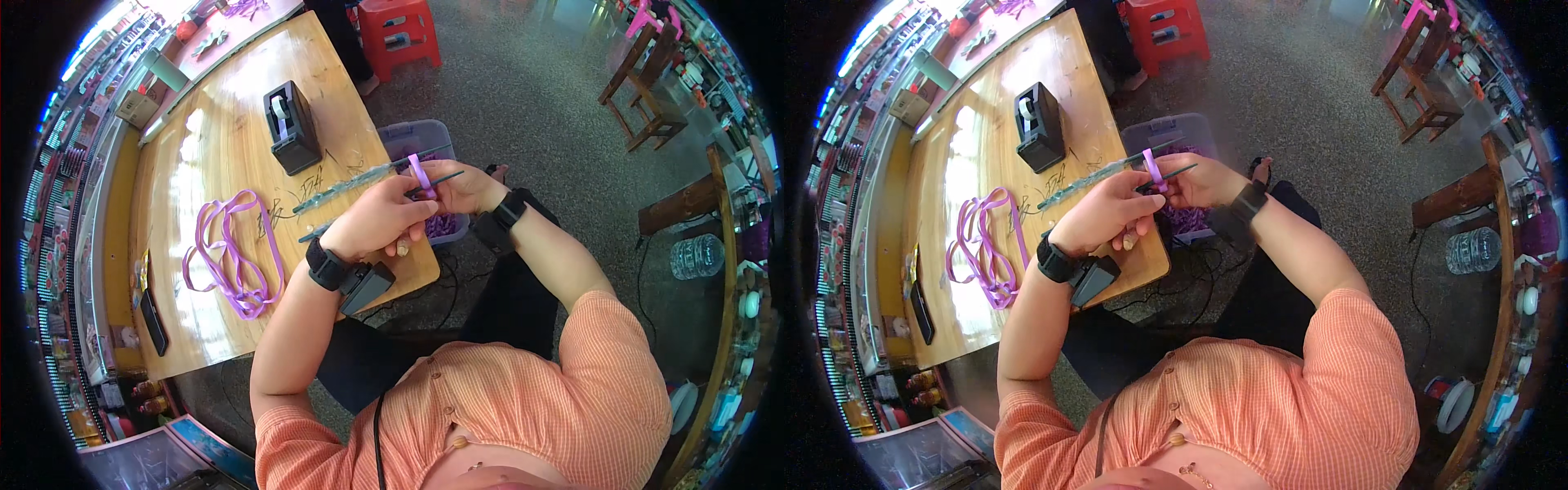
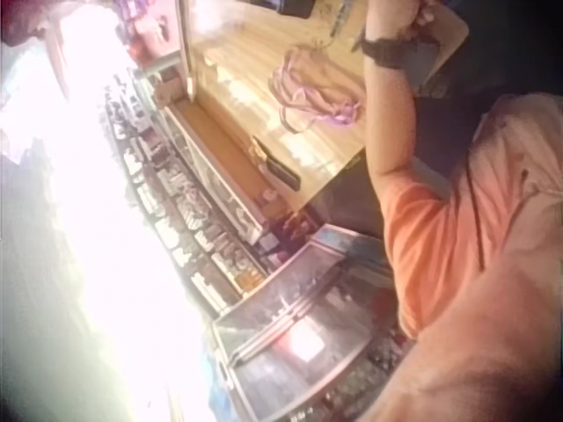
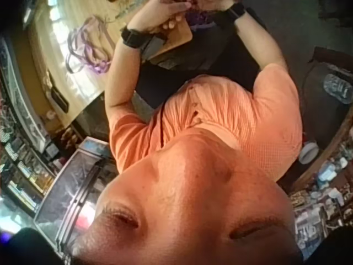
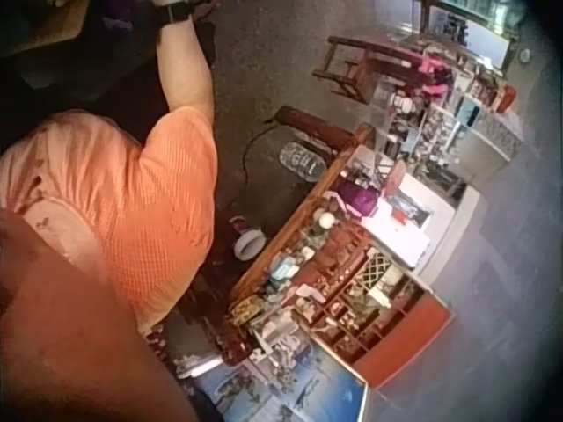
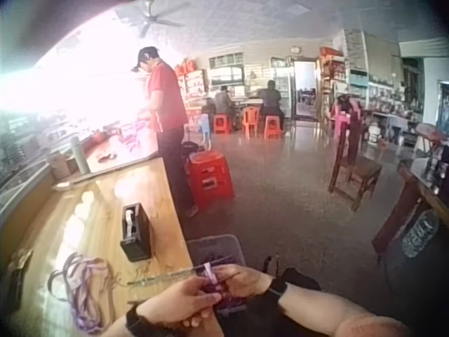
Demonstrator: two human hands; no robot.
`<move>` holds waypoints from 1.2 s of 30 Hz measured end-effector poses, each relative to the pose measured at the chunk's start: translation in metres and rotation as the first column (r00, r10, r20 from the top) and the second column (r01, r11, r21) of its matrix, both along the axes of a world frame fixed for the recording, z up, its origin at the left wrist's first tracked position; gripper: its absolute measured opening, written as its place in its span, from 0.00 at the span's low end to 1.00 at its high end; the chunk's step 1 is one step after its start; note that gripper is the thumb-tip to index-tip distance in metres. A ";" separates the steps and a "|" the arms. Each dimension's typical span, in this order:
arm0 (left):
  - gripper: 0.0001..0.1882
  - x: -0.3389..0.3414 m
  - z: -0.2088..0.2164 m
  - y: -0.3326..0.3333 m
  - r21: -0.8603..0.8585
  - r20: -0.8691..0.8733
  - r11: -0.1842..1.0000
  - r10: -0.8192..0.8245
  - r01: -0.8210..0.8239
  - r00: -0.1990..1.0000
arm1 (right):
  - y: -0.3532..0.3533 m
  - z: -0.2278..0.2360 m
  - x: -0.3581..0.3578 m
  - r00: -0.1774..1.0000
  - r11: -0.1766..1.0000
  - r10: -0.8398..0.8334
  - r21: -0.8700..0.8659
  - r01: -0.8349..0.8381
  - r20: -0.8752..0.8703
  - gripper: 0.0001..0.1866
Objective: Measuring purple plastic straps against a ruler on a table and sorting them into a bin.
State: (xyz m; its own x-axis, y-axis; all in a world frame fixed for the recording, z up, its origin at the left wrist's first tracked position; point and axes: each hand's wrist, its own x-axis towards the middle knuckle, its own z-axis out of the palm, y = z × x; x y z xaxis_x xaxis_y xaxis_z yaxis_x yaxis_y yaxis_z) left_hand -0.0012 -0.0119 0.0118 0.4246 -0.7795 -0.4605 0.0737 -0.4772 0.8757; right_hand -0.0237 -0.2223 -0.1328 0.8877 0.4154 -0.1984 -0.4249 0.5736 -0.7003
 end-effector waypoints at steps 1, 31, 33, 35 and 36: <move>0.16 0.000 0.000 0.000 0.001 0.000 1.000 0.001 -0.001 1.000 | 0.001 0.003 -0.001 1.000 1.000 -0.021 -0.018 0.021 0.005 0.13; 0.23 0.008 -0.010 0.001 -0.097 0.610 0.990 0.141 -0.103 0.780 | 0.001 0.014 -0.005 0.999 0.993 -0.036 0.113 0.034 0.014 0.18; 0.22 0.008 0.008 0.010 -0.291 0.288 0.927 0.322 -0.238 0.902 | -0.004 0.008 -0.003 0.998 0.995 -0.026 0.094 0.021 0.052 0.18; 0.16 -0.004 0.036 0.026 -0.509 0.212 0.813 0.437 -0.283 0.874 | 0.002 0.013 -0.003 0.996 0.997 -0.011 0.077 0.004 0.085 0.18; 0.13 -0.018 0.051 0.030 -0.576 0.157 0.749 0.495 -0.327 0.855 | 0.008 0.025 -0.012 0.993 0.993 -0.115 0.030 0.115 0.004 0.18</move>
